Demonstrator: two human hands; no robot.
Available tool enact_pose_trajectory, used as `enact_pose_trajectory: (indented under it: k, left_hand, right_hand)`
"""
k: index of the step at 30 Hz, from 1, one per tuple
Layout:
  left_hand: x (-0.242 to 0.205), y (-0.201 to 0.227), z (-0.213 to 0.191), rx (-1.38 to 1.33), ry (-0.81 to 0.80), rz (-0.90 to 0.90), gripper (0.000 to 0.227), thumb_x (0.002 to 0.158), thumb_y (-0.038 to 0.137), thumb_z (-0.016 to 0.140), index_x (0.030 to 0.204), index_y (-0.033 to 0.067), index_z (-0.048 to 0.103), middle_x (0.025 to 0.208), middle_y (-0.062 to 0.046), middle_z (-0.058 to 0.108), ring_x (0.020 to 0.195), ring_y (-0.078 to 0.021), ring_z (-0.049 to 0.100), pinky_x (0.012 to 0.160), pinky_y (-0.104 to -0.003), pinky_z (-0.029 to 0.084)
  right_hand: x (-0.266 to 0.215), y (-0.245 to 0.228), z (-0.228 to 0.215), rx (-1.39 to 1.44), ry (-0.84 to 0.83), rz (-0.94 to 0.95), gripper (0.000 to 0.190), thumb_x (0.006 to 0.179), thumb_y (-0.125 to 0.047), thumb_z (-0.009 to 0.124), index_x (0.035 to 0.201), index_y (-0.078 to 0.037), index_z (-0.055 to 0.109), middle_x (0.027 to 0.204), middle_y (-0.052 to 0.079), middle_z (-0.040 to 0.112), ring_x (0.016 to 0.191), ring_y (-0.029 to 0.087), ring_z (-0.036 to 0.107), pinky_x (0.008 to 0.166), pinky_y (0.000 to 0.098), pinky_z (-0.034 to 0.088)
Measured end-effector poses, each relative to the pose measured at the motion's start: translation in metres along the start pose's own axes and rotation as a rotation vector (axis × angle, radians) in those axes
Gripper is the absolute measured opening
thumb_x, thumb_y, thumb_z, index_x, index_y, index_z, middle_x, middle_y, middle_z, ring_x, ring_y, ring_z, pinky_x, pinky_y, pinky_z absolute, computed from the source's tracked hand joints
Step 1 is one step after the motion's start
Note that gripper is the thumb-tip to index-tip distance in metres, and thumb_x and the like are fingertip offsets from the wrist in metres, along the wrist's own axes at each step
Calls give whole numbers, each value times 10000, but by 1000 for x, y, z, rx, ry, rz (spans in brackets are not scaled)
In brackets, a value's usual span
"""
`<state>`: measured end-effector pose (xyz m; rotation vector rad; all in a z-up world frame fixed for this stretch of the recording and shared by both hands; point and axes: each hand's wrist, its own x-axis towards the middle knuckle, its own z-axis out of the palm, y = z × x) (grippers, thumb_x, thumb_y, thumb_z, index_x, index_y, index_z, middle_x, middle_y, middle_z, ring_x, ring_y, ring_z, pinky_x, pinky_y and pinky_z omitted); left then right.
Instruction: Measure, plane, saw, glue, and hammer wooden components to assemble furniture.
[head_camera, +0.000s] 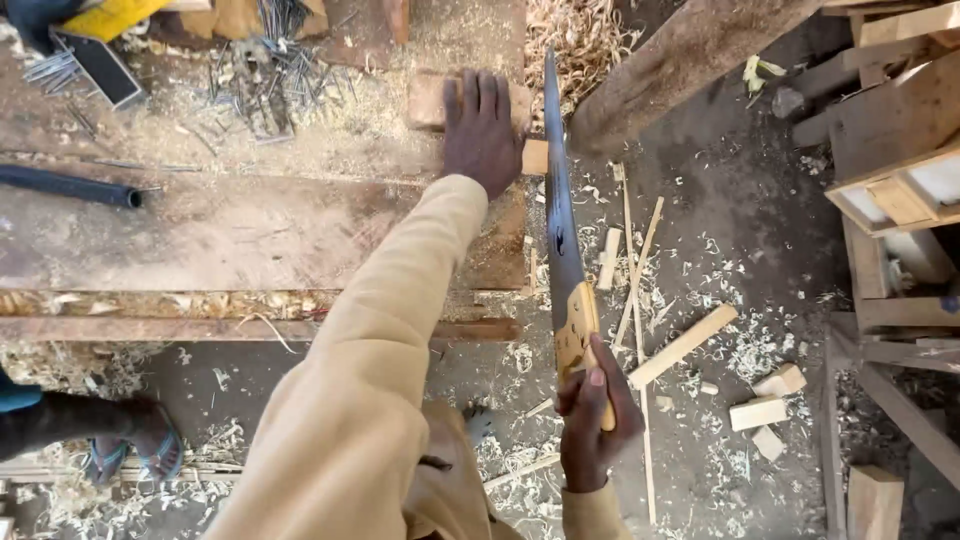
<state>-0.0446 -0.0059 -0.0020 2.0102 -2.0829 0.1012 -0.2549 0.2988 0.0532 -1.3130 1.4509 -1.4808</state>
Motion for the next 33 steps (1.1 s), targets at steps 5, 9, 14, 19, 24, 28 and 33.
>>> enact_pose_trajectory:
  k: [5, 9, 14, 19, 24, 28, 33]
  left_hand:
    - [-21, 15, -9, -92, -38, -48, 678, 1044, 342, 451, 1539, -97, 304, 1577, -302, 349, 1502, -465, 262, 1229, -638, 66]
    - [9, -1, 4, 28, 28, -30, 644, 1005, 298, 460, 1500, -97, 345, 1540, -337, 364, 1473, -491, 274, 1187, -667, 79]
    - [13, -6, 2, 67, 22, -4, 679, 975, 280, 472, 1522, -100, 338, 1550, -331, 363, 1477, -479, 264, 1203, -647, 85]
    - [-4, 6, -23, -104, -144, -60, 611, 1082, 205, 408, 1609, -92, 326, 1630, -323, 362, 1576, -452, 259, 1284, -631, 88]
    - [6, -1, -11, -59, -61, -62, 651, 1080, 287, 383, 1577, -118, 273, 1628, -338, 294, 1523, -482, 206, 1228, -636, 10]
    - [18, -7, -8, -32, -41, -7, 633, 1082, 330, 341, 1549, -93, 284, 1613, -318, 292, 1525, -479, 202, 1220, -623, 18]
    - [-83, 4, 13, 14, -63, 43, 593, 1022, 327, 381, 1494, -32, 388, 1512, -325, 382, 1417, -510, 286, 1127, -677, 94]
  right_hand:
    - [-29, -34, -7, -63, 9, 112, 426, 1105, -231, 466, 1367, 65, 621, 708, 23, 578, 594, 79, 510, 509, 246, 438]
    - [-69, -7, -41, -180, 44, 101, 433, 1070, -251, 429, 1259, 57, 668, 613, 57, 647, 450, 126, 566, 436, 284, 484]
    - [-8, 46, -2, -24, 22, 42, 429, 1076, -253, 448, 1288, 58, 654, 747, 93, 653, 553, 159, 602, 493, 294, 505]
    - [53, 17, 35, 127, -45, 66, 489, 1111, -317, 472, 1404, 40, 632, 701, 40, 572, 599, 107, 522, 550, 258, 464]
    - [-75, 9, -39, -174, 36, 156, 495, 1073, -315, 461, 1337, 62, 644, 758, 97, 677, 636, 129, 628, 551, 316, 565]
    - [-77, 107, -33, 16, 156, 272, 477, 1082, -306, 475, 1310, 60, 677, 710, 121, 693, 564, 181, 608, 598, 355, 594]
    - [0, 62, 17, 60, -18, 265, 385, 1118, -300, 498, 1396, -36, 532, 1016, 15, 534, 854, 112, 503, 737, 304, 447]
